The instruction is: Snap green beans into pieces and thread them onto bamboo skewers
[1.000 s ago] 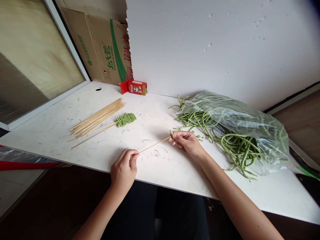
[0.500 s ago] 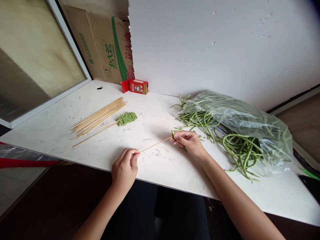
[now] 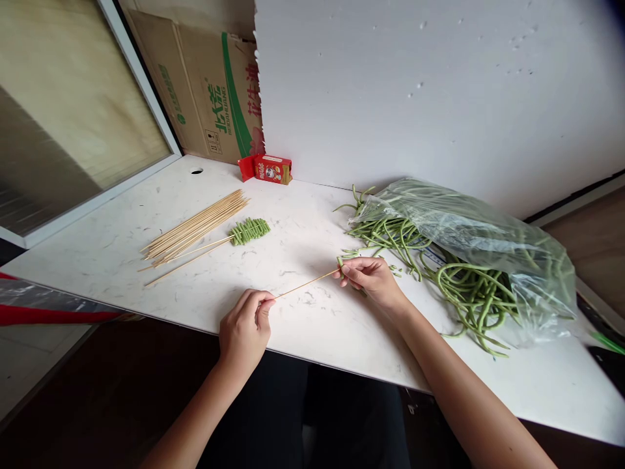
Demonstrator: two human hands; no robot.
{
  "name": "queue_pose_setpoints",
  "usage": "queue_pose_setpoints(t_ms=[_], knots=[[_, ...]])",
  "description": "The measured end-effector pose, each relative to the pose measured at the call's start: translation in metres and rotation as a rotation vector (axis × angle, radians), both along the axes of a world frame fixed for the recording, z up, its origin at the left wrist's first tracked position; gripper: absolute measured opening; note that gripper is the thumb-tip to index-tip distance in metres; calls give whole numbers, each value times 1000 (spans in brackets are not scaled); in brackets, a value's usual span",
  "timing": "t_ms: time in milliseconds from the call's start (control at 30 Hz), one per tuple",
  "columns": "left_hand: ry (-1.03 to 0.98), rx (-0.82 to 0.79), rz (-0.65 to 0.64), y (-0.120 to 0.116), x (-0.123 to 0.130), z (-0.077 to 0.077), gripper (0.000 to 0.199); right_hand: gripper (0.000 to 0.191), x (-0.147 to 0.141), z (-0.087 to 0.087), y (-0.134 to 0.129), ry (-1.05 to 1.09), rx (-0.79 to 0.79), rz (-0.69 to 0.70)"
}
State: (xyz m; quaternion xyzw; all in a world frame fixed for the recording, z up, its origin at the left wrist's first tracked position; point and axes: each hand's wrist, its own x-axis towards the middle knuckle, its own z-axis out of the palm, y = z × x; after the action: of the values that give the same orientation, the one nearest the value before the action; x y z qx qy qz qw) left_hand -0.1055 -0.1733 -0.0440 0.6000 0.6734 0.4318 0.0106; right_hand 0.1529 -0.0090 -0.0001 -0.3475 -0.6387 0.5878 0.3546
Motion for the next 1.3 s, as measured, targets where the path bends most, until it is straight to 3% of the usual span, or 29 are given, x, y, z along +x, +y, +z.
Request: queue_pose_setpoints(t_ms=[1300], knots=[[-50,-17,-10,-2,-2,0,15,19,0,0,-5,126,29,15]])
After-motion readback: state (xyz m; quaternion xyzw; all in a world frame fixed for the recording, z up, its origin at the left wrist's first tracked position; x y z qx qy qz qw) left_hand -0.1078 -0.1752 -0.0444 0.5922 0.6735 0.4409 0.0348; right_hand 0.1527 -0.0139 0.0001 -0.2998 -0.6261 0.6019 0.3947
